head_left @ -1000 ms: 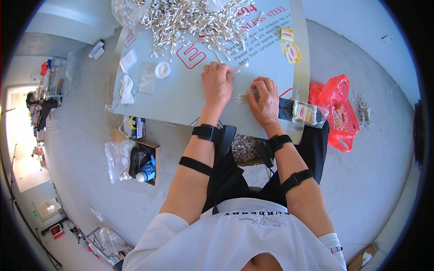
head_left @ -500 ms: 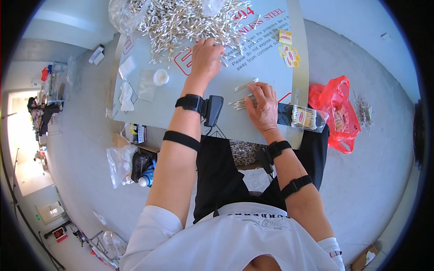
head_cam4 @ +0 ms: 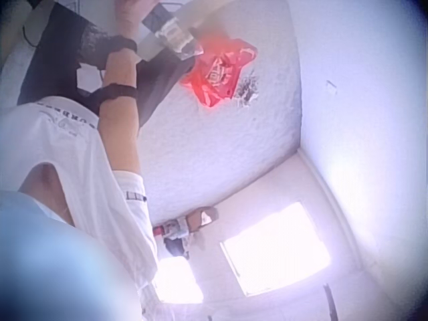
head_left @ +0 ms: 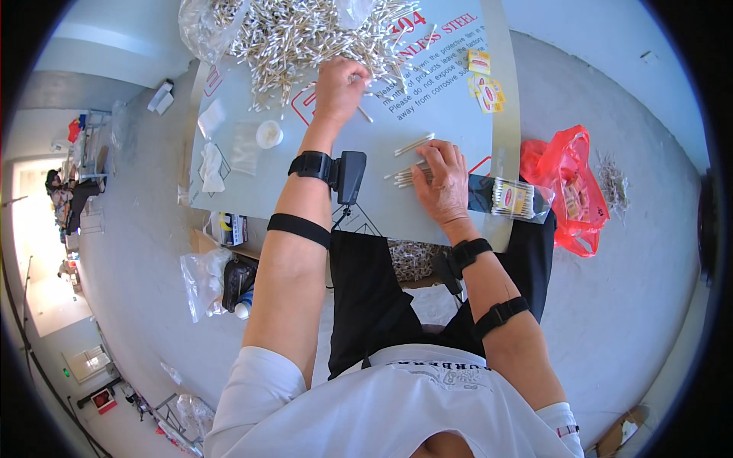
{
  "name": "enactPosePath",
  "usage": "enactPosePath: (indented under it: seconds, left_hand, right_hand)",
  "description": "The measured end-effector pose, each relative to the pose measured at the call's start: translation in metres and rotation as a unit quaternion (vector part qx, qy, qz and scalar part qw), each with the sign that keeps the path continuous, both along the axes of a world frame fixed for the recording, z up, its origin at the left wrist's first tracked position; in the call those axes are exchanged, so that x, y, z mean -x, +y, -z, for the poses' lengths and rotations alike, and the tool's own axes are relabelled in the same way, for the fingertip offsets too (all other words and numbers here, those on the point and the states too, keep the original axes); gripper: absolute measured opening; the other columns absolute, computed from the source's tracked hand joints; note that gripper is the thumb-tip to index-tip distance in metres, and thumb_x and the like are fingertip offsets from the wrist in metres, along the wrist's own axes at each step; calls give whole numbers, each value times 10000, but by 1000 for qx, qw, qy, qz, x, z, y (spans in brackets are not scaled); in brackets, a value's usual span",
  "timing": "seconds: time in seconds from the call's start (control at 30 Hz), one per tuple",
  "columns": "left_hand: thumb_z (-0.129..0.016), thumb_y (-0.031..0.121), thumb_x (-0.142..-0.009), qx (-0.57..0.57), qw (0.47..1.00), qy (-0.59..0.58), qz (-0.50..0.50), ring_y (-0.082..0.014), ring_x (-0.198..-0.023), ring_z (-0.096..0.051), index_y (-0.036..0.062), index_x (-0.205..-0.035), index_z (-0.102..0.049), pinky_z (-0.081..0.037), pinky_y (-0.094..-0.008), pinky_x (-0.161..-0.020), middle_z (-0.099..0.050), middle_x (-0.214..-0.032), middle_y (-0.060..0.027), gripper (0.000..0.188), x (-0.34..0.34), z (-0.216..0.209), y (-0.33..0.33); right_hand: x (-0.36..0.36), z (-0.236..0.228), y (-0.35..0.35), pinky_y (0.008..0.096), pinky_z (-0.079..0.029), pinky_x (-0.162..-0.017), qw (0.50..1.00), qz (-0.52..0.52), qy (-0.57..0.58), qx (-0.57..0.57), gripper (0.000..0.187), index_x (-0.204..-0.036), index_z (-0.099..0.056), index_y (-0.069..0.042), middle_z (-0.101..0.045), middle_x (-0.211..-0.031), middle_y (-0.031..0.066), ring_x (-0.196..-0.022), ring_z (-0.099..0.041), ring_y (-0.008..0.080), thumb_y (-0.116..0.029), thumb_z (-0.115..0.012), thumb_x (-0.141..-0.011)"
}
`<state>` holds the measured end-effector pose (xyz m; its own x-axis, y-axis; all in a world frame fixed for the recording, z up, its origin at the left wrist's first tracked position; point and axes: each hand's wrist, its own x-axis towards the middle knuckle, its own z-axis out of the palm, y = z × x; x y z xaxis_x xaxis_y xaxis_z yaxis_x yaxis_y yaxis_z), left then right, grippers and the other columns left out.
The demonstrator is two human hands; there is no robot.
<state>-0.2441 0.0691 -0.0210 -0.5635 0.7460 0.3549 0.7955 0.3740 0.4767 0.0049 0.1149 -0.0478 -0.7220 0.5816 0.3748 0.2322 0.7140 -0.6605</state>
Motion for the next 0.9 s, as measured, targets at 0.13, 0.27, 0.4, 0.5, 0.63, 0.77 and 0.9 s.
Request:
enactPosePath:
  seconds: [0.13,0.27,0.4,0.5,0.63,0.77,0.9]
  left_hand:
    - [-690,28,-772,-155,969,-189,23,-135,-692,-596,42,-845,-685,-479,-260,-657,-670,-770,-39,74,0,-9,0]
    - [-685,58,-788,-61,971,-218,78,-197,-633,-623,32,-867,-671,-497,-325,-631,-671,-730,-96,84,-32,-4,-4]
    - [-674,64,-828,18,977,-198,73,-81,-645,-581,22,-832,-669,-478,-279,-622,-687,-753,-6,43,-73,13,-5]
    - [-667,67,-850,-12,981,-189,40,-70,-653,-578,12,-838,-658,-475,-274,-613,-693,-754,-1,57,-73,24,-10]
    - [-699,75,-807,-103,939,-328,4,-152,-631,-615,-10,-853,-646,-486,-307,-614,-669,-705,-99,110,-51,27,-14]
    - [-706,80,-796,-108,954,-278,27,-145,-618,-607,-11,-824,-656,-478,-312,-598,-666,-693,-97,108,-50,19,-14]
    - [-695,77,-802,41,965,-258,33,-78,-595,-535,-16,-815,-667,-441,-263,-560,-625,-651,-36,98,-67,13,-12]
  right_hand:
    - [1,-2,-1,412,-435,-846,1000,-3,-2,5,302,-1009,-607,-68,-561,-1059,91,-1001,-537,304,-103,-689,-720]
    - [1,0,-1,411,-435,-845,1000,1,11,-2,299,-1005,-607,-66,-567,-1058,91,-994,-541,304,-98,-682,-718]
    - [-2,2,1,413,-436,-847,1000,6,7,1,293,-1004,-606,-61,-573,-1055,95,-998,-544,306,-95,-673,-720]
    - [0,1,0,415,-436,-847,1000,-1,16,0,291,-1002,-607,-59,-573,-1055,99,-998,-543,308,-95,-671,-721]
    - [2,-1,-2,416,-436,-845,1000,-1,11,5,282,-996,-608,-57,-573,-1054,100,-998,-543,309,-95,-669,-724]
    - [1,1,0,417,-437,-846,1000,2,13,7,255,-984,-604,-55,-573,-1048,103,-987,-545,311,-91,-661,-739]
    - [-1,3,1,417,-437,-845,999,5,30,10,226,-977,-600,-53,-574,-1039,106,-974,-548,315,-78,-645,-757]
